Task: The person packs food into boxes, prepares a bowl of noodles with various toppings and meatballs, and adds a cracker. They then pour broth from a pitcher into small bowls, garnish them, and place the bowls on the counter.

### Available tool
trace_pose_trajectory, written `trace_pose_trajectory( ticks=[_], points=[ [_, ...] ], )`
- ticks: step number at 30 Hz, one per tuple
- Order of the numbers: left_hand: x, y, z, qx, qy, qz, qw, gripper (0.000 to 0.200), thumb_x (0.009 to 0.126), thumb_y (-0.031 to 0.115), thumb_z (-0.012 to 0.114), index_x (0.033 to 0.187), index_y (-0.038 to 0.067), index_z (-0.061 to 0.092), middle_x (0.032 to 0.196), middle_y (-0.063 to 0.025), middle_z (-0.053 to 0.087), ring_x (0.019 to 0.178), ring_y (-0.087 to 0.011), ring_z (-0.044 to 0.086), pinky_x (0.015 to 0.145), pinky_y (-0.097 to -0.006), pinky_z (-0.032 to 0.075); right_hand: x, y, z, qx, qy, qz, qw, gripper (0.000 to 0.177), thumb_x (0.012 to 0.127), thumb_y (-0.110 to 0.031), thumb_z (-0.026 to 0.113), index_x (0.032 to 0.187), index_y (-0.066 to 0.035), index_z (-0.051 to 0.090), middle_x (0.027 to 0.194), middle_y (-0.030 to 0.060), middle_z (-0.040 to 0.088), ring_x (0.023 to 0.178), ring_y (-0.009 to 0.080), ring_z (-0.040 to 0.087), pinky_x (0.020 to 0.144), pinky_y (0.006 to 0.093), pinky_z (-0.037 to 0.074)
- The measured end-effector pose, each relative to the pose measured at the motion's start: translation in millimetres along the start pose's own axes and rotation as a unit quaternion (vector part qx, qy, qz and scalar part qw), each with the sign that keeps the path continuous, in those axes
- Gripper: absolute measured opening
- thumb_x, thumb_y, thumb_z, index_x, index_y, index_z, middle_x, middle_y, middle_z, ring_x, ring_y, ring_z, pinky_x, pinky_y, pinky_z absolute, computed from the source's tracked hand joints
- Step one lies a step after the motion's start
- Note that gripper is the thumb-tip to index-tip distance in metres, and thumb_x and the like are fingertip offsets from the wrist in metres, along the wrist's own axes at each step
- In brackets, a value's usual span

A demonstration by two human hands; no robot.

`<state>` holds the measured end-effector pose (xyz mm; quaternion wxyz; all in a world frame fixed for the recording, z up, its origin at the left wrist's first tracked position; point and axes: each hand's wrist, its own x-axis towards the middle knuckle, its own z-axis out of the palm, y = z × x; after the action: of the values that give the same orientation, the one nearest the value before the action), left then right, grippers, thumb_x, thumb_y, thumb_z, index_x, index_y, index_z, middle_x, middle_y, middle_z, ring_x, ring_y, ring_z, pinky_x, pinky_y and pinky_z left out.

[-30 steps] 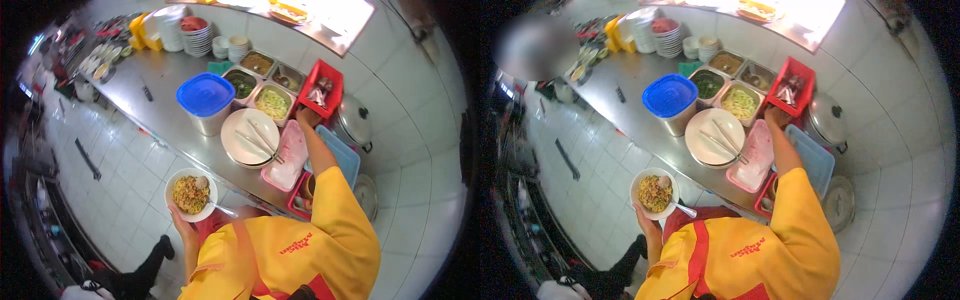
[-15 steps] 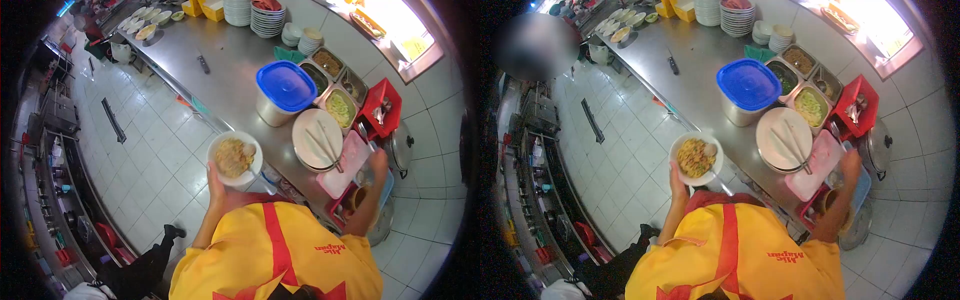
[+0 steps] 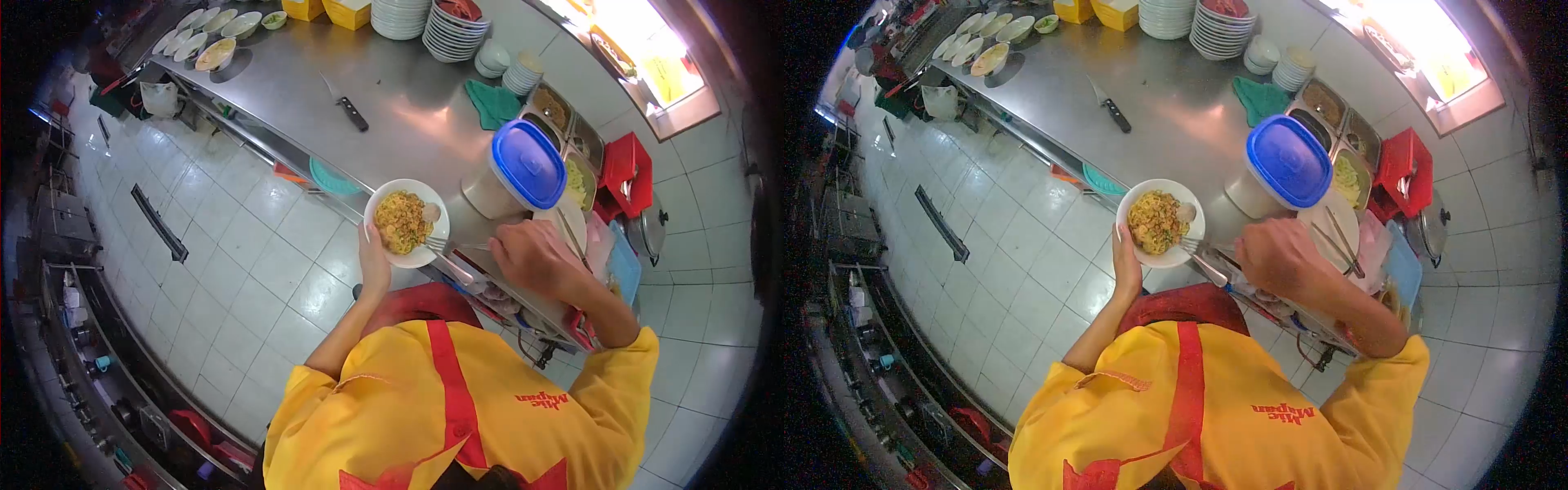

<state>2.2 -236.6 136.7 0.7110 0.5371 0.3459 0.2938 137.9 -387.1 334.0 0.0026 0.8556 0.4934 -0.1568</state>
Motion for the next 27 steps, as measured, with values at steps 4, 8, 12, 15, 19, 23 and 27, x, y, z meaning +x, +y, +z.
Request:
trace_pose_trajectory(
  ticks=[4,8,12,15,19,23,27],
  points=[
    [22.1,-14.9,-10.5,-0.032,0.022,0.024,0.999,0.044,0.100,0.037,0.027,0.118,0.000,0.043,0.109,-0.0134,0.051,0.101,-0.0208,0.049,0.090,-0.0330,0.037,44.8,-21.3,0.7,-0.043,-0.010,-0.043,0.998,0.031,0.081,-0.020,0.051,0.060,0.000,0.062,0.066,0.0245,0.059,0.062,0.0397,0.060,0.061,0.0469,0.048],
    [44.2,-6.0,-17.3,-0.055,0.028,-0.005,0.998,0.045,0.100,0.037,0.028,0.117,-0.001,0.044,0.108,-0.0138,0.051,0.102,-0.0203,0.048,0.091,-0.0327,0.037,76.1,-34.9,9.5,-0.055,-0.058,-0.025,0.996,0.029,0.081,-0.019,0.051,0.063,0.000,0.064,0.065,0.0232,0.060,0.061,0.0396,0.060,0.060,0.0472,0.048],
    [76.0,-14.5,-16.8,-0.076,0.031,-0.012,0.997,0.047,0.100,0.038,0.028,0.118,-0.002,0.043,0.110,-0.0143,0.051,0.103,-0.0201,0.048,0.092,-0.0327,0.037,88.4,-34.1,50.7,0.030,0.020,0.038,0.999,0.031,0.085,-0.023,0.051,0.068,0.001,0.058,0.060,0.0237,0.058,0.059,0.0397,0.060,0.056,0.0481,0.048],
    [108.7,-12.9,-13.1,-0.109,0.028,-0.004,0.994,0.049,0.100,0.039,0.028,0.121,-0.002,0.043,0.113,-0.0142,0.051,0.105,-0.0200,0.048,0.092,-0.0327,0.037,116.2,-44.0,77.3,0.088,0.047,0.116,0.988,0.029,0.089,-0.026,0.050,0.079,0.000,0.053,0.060,0.0233,0.057,0.060,0.0405,0.059,0.057,0.0488,0.046],
    [152.4,-0.9,-18.9,-0.025,-0.038,-0.023,0.999,0.053,0.099,0.042,0.030,0.124,-0.003,0.043,0.117,-0.0130,0.052,0.109,-0.0196,0.049,0.095,-0.0326,0.037,147.5,-19.3,78.9,0.088,0.205,0.069,0.972,0.030,0.091,-0.029,0.050,0.097,0.000,0.046,0.071,0.0240,0.058,0.067,0.0407,0.059,0.060,0.0490,0.046],
    [192.3,26.7,-14.9,-0.084,-0.133,-0.087,0.984,0.057,0.098,0.045,0.032,0.128,-0.003,0.041,0.121,-0.0110,0.053,0.114,-0.0177,0.049,0.097,-0.0308,0.039,188.6,25.5,89.6,0.427,0.060,0.152,0.889,0.039,0.094,-0.025,0.048,0.124,-0.002,0.038,0.088,0.0153,0.060,0.066,0.0249,0.061,0.058,0.0393,0.049],
    [235.4,24.0,-2.5,-0.026,-0.226,-0.147,0.963,0.061,0.096,0.048,0.036,0.127,-0.004,0.043,0.116,-0.0095,0.057,0.103,-0.0160,0.056,0.091,-0.0302,0.044,220.9,31.1,147.7,0.756,0.029,0.115,0.643,0.042,0.094,-0.017,0.045,0.133,-0.008,0.032,0.100,0.0105,0.057,0.066,0.0163,0.060,0.054,0.0286,0.051]
  ],
)
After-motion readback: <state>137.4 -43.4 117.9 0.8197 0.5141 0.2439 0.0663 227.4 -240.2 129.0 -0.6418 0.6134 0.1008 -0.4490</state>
